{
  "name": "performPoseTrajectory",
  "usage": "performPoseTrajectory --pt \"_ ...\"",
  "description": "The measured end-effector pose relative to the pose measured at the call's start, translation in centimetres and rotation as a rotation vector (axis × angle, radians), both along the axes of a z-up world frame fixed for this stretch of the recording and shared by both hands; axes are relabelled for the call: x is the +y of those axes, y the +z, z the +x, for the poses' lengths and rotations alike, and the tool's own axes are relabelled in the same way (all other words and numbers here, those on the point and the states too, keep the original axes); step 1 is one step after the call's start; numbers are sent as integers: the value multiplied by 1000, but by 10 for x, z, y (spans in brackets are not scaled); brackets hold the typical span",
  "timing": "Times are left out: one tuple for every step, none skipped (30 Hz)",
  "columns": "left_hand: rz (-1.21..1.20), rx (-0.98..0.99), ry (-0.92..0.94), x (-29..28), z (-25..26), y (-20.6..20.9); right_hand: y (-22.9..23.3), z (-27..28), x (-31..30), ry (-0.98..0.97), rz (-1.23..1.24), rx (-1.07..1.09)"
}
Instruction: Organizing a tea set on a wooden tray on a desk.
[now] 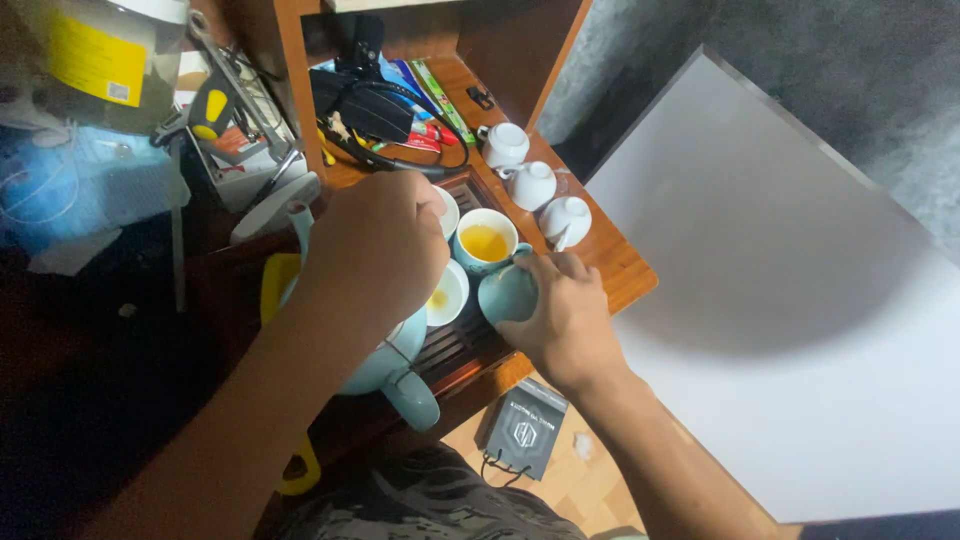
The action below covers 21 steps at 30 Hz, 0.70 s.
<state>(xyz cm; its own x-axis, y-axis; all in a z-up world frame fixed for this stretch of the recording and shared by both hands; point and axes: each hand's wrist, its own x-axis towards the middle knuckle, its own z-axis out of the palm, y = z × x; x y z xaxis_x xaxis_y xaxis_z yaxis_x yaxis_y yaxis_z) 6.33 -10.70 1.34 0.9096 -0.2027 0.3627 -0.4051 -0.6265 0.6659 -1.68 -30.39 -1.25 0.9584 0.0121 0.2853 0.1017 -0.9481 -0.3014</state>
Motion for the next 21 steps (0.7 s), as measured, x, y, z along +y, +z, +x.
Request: performPoseTrajectory --pt "2 -4 8 1 3 -2 -1 2 2 8 2 -4" --pt "34 -53 -8 3 6 -4 -2 5 5 -34 5 29" --pt "66 -102 -24 4 9 -6 -3 8 7 -75 7 61" --pt "68 -108 -29 3 9 -3 -5 10 7 -81 11 56" --pt "103 -98 -37 2 9 0 -7 12 7 -95 -6 85" --pt "136 -87 -41 1 9 4 -9 15 8 -107 -24 117" --pt "138 -91 -45 0 10 4 -9 16 9 -110 -21 113" --pt "157 -48 -39 1 10 2 -9 16 12 -147 -27 157" --pt "176 -5 -32 2 11 1 -9 16 14 -183 -33 201" --pt "179 -6 -34 2 11 1 -8 14 16 -184 -29 200" --pt "203 24 -43 2 12 0 -7 13 18 -163 5 177" --pt "226 54 -54 2 12 0 -6 11 19 -143 39 154" --pt "229 52 -56 2 17 -7 -4 9 22 -145 41 153" --pt "252 -22 -93 3 20 -15 -1 7 25 -150 36 188" --pt "275 -96 -131 4 24 -22 2 5 28 -154 31 223" --pt "275 -94 -131 6 27 -27 5 4 31 -153 32 224" --pt "277 -241 -179 9 29 -33 8 2 33 -117 33 120" --pt "277 -391 -226 11 33 -38 11 1 36 -83 33 13" --pt "278 -391 -226 13 33 -40 13 3 40 -82 34 12" --pt "283 -440 -239 14 34 -41 15 5 43 -82 125 75" --pt "287 -490 -253 16 35 -43 18 7 47 -80 216 138"
